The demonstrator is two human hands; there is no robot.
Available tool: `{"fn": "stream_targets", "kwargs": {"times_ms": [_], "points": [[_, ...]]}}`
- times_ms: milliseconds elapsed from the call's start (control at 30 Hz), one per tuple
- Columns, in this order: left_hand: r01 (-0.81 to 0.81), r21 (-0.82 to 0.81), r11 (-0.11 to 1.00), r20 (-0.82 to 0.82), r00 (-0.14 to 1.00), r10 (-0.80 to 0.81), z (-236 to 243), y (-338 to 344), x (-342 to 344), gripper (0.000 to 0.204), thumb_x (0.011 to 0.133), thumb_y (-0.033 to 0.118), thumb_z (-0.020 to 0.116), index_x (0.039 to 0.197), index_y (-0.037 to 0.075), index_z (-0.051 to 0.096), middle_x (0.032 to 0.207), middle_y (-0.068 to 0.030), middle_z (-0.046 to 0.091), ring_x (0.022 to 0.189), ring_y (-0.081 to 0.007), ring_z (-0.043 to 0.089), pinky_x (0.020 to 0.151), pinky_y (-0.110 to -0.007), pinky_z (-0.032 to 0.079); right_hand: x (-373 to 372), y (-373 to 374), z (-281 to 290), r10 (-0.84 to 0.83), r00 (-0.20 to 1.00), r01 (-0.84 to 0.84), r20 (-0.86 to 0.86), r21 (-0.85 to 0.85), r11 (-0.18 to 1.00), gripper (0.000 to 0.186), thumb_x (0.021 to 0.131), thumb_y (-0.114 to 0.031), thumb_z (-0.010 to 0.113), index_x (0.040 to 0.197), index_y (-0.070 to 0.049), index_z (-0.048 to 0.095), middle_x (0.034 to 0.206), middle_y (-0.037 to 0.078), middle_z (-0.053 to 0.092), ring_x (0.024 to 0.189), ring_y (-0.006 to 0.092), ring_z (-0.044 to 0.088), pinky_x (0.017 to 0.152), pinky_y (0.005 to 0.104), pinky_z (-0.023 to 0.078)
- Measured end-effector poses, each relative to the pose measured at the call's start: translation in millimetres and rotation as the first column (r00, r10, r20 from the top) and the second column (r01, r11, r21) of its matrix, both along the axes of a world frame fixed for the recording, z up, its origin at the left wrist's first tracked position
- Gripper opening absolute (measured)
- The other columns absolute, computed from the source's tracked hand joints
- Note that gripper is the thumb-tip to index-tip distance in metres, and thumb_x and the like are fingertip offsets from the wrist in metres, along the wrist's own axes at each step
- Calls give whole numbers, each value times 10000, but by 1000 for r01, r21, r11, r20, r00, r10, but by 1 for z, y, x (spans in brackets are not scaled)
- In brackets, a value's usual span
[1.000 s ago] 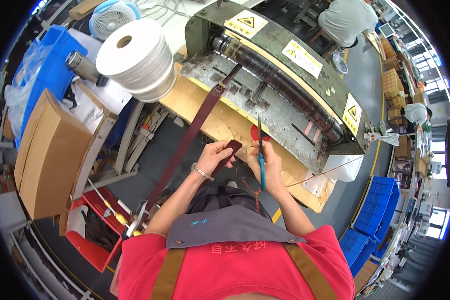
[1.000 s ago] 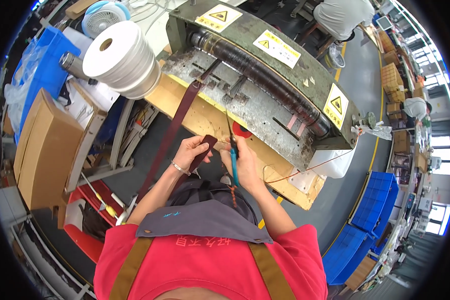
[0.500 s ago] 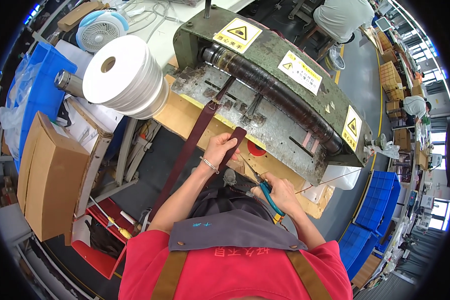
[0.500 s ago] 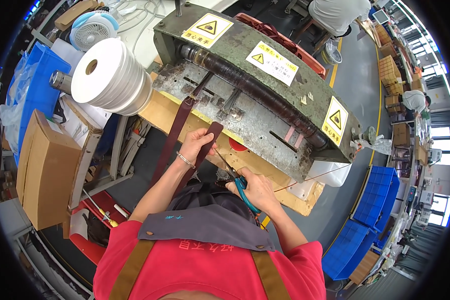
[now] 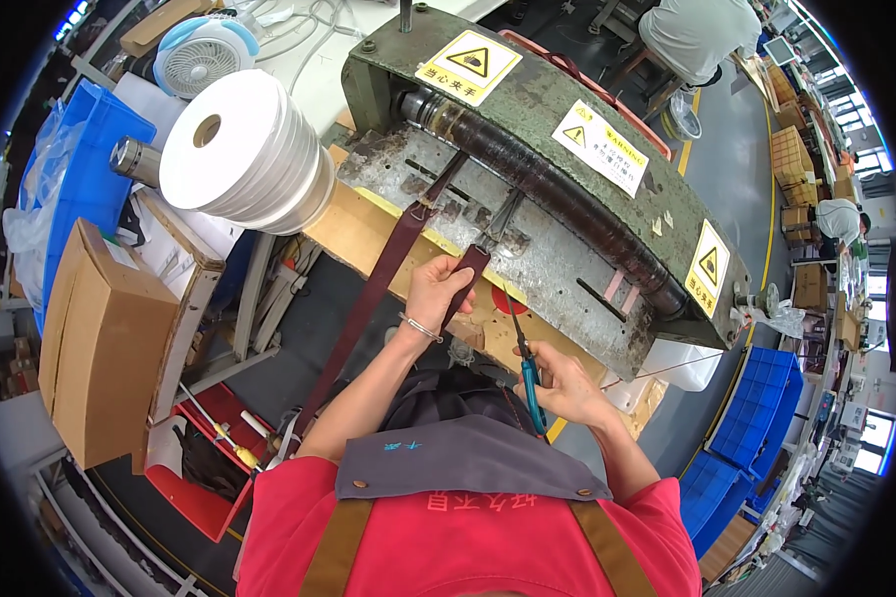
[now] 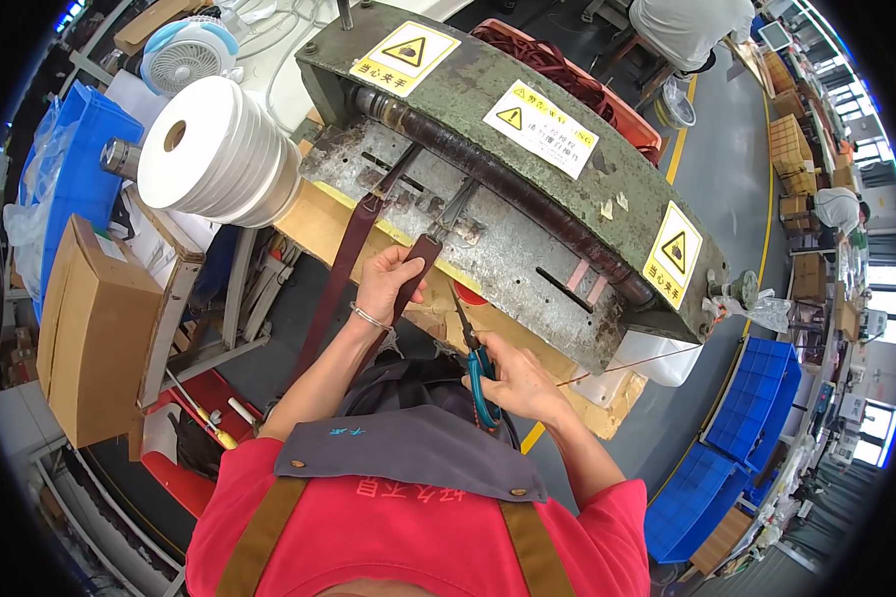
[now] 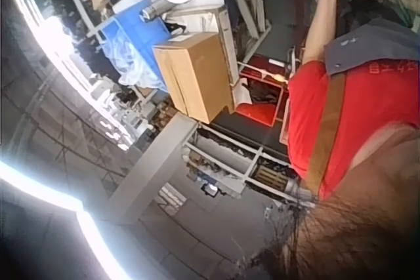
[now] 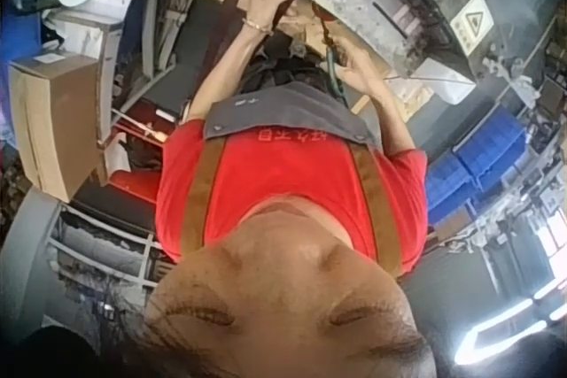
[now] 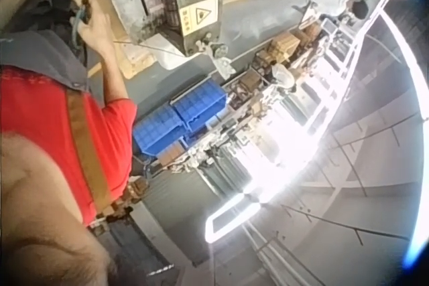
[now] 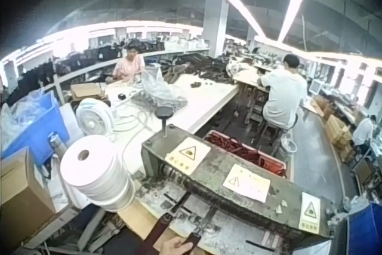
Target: Cutting leather straps and trimming materials using scissors in a workshop environment.
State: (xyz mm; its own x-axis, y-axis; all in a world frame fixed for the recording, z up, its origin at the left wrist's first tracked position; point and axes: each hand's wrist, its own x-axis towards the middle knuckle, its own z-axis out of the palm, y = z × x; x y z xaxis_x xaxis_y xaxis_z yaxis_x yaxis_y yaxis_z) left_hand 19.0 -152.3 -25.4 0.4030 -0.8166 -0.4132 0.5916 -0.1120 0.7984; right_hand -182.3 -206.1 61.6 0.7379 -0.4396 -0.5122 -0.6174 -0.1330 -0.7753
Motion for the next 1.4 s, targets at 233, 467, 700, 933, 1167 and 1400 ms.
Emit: {"fn": "stream_targets", "kwargs": {"times_ms": [233,467,700,933,1167,1400], "points": [[-116,-86,989,-14,993,116,-1,-5,-6,115,777,52,547,858,-18,504,672,-56,557,468,-77,508,390,-195,428,11,-7,5,27,999,-28,-45,-30,999,448,661,-165,664,1049,-20,494,613,8,531,502,62,398,453,229,309],[-108,-97,989,2,994,108,-3,-1,-8,152,796,53,505,932,-15,502,707,-41,546,493,-66,495,381,-185,419,16,-9,7,35,996,-36,-85,-10,999,448,653,-175,673,1042,-34,499,592,13,525,511,77,412,470,237,322],[-119,-82,989,29,992,122,-1,-9,-8,181,787,35,498,964,-3,490,691,-30,544,474,-61,480,354,-175,374,12,-11,2,6,998,-8,-68,-24,1000,451,650,-249,663,1009,-32,497,609,79,550,513,185,498,501,301,370],[-132,-49,990,-60,990,129,-3,-3,-1,206,763,29,514,969,26,498,672,-25,539,447,-58,463,346,-169,353,13,-12,1,-8,1000,8,-6,-15,1000,419,655,-167,674,1012,-29,504,573,0,497,495,58,389,455,228,309],[-96,-230,968,-430,903,-12,-2,7,3,107,758,59,537,862,42,518,580,-4,493,393,-43,405,327,-153,279,19,-12,-29,-173,981,114,82,477,872,376,734,-129,611,1063,-25,461,698,-3,515,565,35,428,479,179,317],[-56,26,998,-92,994,58,6,2,-2,110,766,134,590,799,55,521,577,22,491,394,-29,401,318,-153,273,32,-7,-43,-270,943,127,193,541,832,293,737,-163,624,965,-34,494,616,-56,464,503,14,381,439,182,280]]}}
